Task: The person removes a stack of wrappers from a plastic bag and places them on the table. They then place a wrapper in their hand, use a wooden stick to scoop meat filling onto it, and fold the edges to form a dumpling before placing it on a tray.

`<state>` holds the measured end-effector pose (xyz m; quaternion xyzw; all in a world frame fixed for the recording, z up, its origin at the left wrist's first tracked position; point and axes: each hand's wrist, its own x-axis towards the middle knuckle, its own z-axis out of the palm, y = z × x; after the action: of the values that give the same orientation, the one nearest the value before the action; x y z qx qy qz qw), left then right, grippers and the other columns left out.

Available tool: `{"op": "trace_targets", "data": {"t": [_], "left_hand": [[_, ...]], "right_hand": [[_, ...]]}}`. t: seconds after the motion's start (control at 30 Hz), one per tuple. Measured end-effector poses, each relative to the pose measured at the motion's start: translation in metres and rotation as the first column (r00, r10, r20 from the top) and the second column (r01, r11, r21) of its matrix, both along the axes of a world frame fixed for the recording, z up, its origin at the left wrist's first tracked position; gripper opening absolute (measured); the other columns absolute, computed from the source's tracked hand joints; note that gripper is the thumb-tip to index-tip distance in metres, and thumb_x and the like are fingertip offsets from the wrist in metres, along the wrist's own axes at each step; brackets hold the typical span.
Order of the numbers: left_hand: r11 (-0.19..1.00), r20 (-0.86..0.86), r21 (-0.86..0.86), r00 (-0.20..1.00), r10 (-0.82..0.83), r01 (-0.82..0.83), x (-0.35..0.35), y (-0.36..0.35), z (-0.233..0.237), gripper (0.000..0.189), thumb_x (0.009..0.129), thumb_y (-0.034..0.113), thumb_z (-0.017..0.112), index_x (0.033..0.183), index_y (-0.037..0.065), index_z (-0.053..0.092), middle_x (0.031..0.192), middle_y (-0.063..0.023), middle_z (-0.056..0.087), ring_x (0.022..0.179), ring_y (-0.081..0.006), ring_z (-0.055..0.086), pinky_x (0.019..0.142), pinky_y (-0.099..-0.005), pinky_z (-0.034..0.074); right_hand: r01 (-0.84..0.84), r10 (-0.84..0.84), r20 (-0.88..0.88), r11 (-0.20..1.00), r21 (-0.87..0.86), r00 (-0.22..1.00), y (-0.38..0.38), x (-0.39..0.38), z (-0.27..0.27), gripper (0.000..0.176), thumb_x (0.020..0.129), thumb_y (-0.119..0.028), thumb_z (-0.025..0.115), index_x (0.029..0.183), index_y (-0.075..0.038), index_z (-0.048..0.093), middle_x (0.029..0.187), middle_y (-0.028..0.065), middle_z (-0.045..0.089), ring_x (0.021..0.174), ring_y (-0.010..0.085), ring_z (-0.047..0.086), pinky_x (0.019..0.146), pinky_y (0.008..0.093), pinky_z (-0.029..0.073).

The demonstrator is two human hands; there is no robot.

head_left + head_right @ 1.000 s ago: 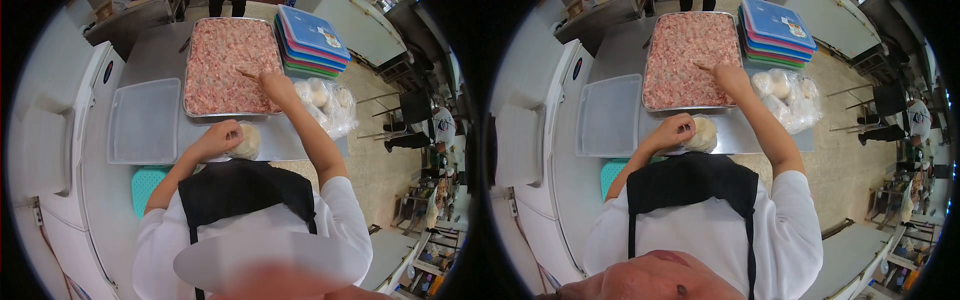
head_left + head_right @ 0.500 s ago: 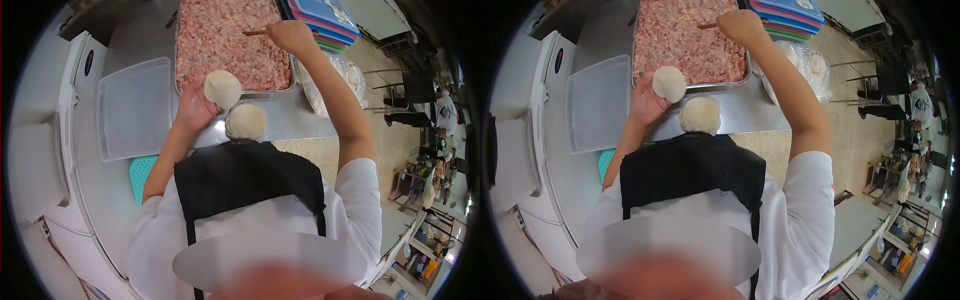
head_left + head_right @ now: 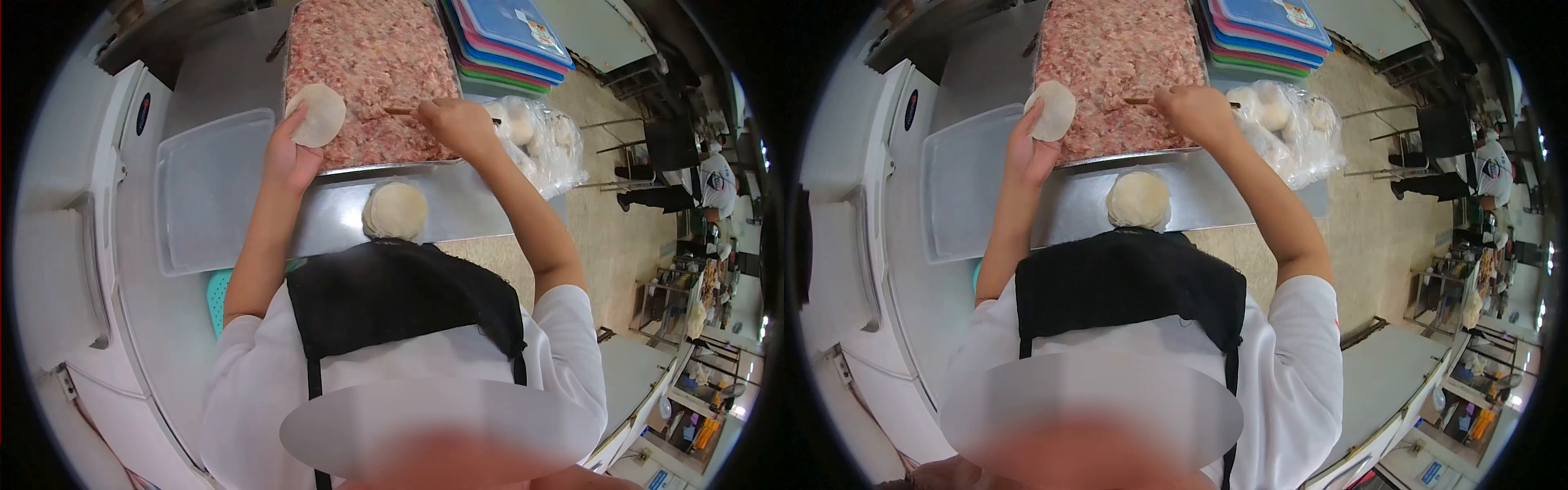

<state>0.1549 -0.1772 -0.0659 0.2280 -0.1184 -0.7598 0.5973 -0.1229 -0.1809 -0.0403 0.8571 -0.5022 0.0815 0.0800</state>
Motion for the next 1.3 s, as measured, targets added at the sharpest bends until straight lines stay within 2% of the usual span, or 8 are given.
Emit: {"op": "trace_targets", "data": {"t": [0.23, 0.33, 0.47, 0.57, 0.93, 1.13, 1.23, 1.3], "left_hand": [[0.982, 0.02, -0.028, 0.982, 0.187, -0.186, 0.009, -0.008, 0.0, 0.033, 0.095, 0.01, 0.053, 0.125, -0.003, 0.048, 0.124, -0.0145, 0.057, 0.117, -0.0256, 0.056, 0.102, -0.0391, 0.045], [0.97, 0.035, -0.007, 0.969, 0.244, -0.244, 0.007, -0.009, 0.0, 0.032, 0.095, 0.009, 0.053, 0.124, -0.003, 0.048, 0.123, -0.0146, 0.057, 0.116, -0.0263, 0.056, 0.101, -0.0395, 0.045], [0.961, 0.074, -0.013, 0.958, 0.276, -0.275, 0.005, -0.005, -0.004, 0.032, 0.095, 0.009, 0.052, 0.124, -0.004, 0.048, 0.123, -0.0151, 0.057, 0.116, -0.0267, 0.056, 0.101, -0.0401, 0.045], [0.955, 0.088, 0.007, 0.952, 0.294, -0.296, 0.007, -0.003, -0.012, 0.031, 0.095, 0.009, 0.052, 0.124, -0.004, 0.048, 0.123, -0.0152, 0.057, 0.115, -0.027, 0.056, 0.101, -0.0399, 0.045], [0.958, 0.115, 0.023, 0.952, 0.282, -0.287, -0.029, -0.024, -0.04, 0.036, 0.096, 0.013, 0.051, 0.127, -0.005, 0.046, 0.128, -0.0167, 0.054, 0.12, -0.0293, 0.052, 0.105, -0.0408, 0.04], [0.964, 0.124, 0.059, 0.96, 0.251, -0.26, -0.042, -0.028, -0.036, 0.037, 0.097, 0.014, 0.051, 0.128, -0.005, 0.046, 0.129, -0.0164, 0.053, 0.119, -0.0293, 0.053, 0.103, -0.0422, 0.043], [0.962, 0.114, 0.08, 0.961, 0.253, -0.263, -0.042, -0.028, -0.037, 0.037, 0.097, 0.015, 0.051, 0.128, -0.005, 0.046, 0.128, -0.0165, 0.054, 0.119, -0.0294, 0.053, 0.103, -0.0427, 0.043], [0.966, 0.106, 0.06, 0.964, 0.246, -0.253, -0.041, -0.025, -0.031, 0.037, 0.097, 0.015, 0.051, 0.128, -0.005, 0.046, 0.127, -0.0166, 0.055, 0.119, -0.0293, 0.053, 0.103, -0.0429, 0.043]], "right_hand": [[0.083, -0.094, -0.13, 0.992, -0.09, 0.987, -0.031, -0.029, 0.04, 0.016, 0.087, -0.028, 0.058, 0.086, -0.014, 0.063, 0.076, 0.0072, 0.064, 0.073, 0.0286, 0.064, 0.059, 0.0425, 0.05], [0.029, -0.049, -0.286, 0.997, -0.075, 0.957, -0.044, -0.02, 0.032, 0.013, 0.087, -0.024, 0.057, 0.084, -0.013, 0.063, 0.074, 0.009, 0.065, 0.072, 0.0289, 0.065, 0.058, 0.0431, 0.05], [-0.052, 0.05, -0.307, 0.999, 0.001, 0.951, -0.042, 0.006, 0.026, 0.02, 0.086, -0.019, 0.052, 0.082, -0.009, 0.068, 0.075, 0.014, 0.068, 0.072, 0.0306, 0.068, 0.058, 0.044, 0.052], [0.006, 0.009, -0.195, 0.997, 0.079, 0.981, -0.032, 0.003, 0.015, 0.023, 0.088, -0.031, 0.055, 0.081, -0.011, 0.063, 0.069, 0.0135, 0.064, 0.065, 0.0328, 0.065, 0.056, 0.047, 0.049], [0.135, -0.21, 0.213, 0.938, 0.32, 0.954, -0.006, -0.02, -0.017, 0.039, 0.093, -0.045, 0.049, 0.085, -0.011, 0.067, 0.081, 0.0172, 0.067, 0.077, 0.0375, 0.064, 0.067, 0.049, 0.05], [0.028, -0.206, 0.38, 0.906, 0.423, 0.902, -0.01, -0.025, -0.025, 0.034, 0.094, -0.04, 0.051, 0.094, -0.011, 0.068, 0.081, 0.0162, 0.067, 0.077, 0.0369, 0.064, 0.07, 0.0456, 0.05], [-0.124, -0.191, 0.545, 0.864, 0.488, 0.817, -0.006, -0.021, -0.018, 0.034, 0.094, -0.04, 0.052, 0.097, -0.01, 0.068, 0.078, 0.0164, 0.066, 0.072, 0.0361, 0.063, 0.068, 0.0437, 0.049], [-0.098, -0.248, 0.566, 0.855, 0.51, 0.786, -0.005, -0.019, -0.011, 0.033, 0.094, -0.038, 0.054, 0.099, -0.008, 0.067, 0.081, 0.0176, 0.065, 0.074, 0.0349, 0.063, 0.069, 0.0417, 0.048]]}}
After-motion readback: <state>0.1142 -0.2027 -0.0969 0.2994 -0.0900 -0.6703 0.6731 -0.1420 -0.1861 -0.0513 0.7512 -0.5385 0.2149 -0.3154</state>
